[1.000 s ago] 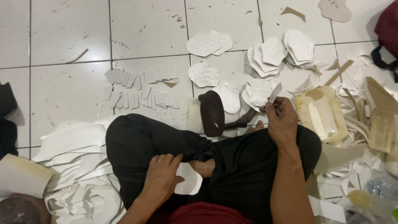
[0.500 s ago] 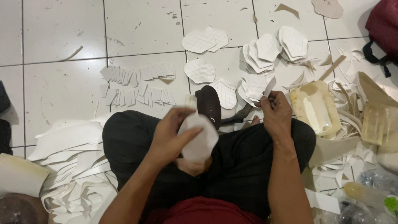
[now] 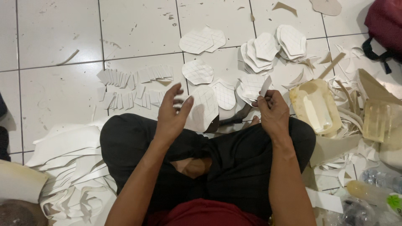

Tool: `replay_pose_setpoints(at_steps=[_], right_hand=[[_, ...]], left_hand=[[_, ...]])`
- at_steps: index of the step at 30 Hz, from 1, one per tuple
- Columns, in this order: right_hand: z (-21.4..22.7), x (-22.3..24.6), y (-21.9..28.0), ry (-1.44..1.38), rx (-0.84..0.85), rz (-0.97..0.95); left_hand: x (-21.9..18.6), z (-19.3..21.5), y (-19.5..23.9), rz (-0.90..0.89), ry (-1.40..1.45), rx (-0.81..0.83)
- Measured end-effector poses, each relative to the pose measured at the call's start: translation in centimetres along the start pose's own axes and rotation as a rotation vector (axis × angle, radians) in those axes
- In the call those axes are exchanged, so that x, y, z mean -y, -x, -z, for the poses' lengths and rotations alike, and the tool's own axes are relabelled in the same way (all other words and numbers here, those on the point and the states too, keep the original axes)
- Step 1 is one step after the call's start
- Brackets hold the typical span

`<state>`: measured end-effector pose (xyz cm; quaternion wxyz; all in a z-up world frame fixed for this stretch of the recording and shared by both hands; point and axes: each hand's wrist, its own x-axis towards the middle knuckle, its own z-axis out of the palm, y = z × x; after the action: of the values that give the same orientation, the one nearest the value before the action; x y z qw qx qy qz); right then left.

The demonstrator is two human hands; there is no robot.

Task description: The person sits on the floor and assembles white shoe parts by hand. They pick up a white sole and a white strap, align them, and press them together. The person repeats this process with multiple pairs of parts, placing the assembled items on the floor.

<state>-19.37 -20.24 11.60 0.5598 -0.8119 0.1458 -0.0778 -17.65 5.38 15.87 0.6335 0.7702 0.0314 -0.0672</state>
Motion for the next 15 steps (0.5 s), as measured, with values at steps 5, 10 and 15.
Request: replay_pose_setpoints(at_steps=[5, 10, 15], right_hand=[[-0.1, -0.8, -0.3, 0.007, 0.014, -0.002], [-0.2, 0.7, 0.1, 0.038, 0.009, 0.008], [-0.2, 0.4, 0.2, 0.025, 0.011, -0.011]], left_hand=[[6.0, 0.4, 0.4, 0.12, 0.13, 0.084], [6.8, -1.4, 0.8, 0.168, 0.272, -0.034], [2.5, -0.9, 1.9, 0.23, 0.111, -0.037]])
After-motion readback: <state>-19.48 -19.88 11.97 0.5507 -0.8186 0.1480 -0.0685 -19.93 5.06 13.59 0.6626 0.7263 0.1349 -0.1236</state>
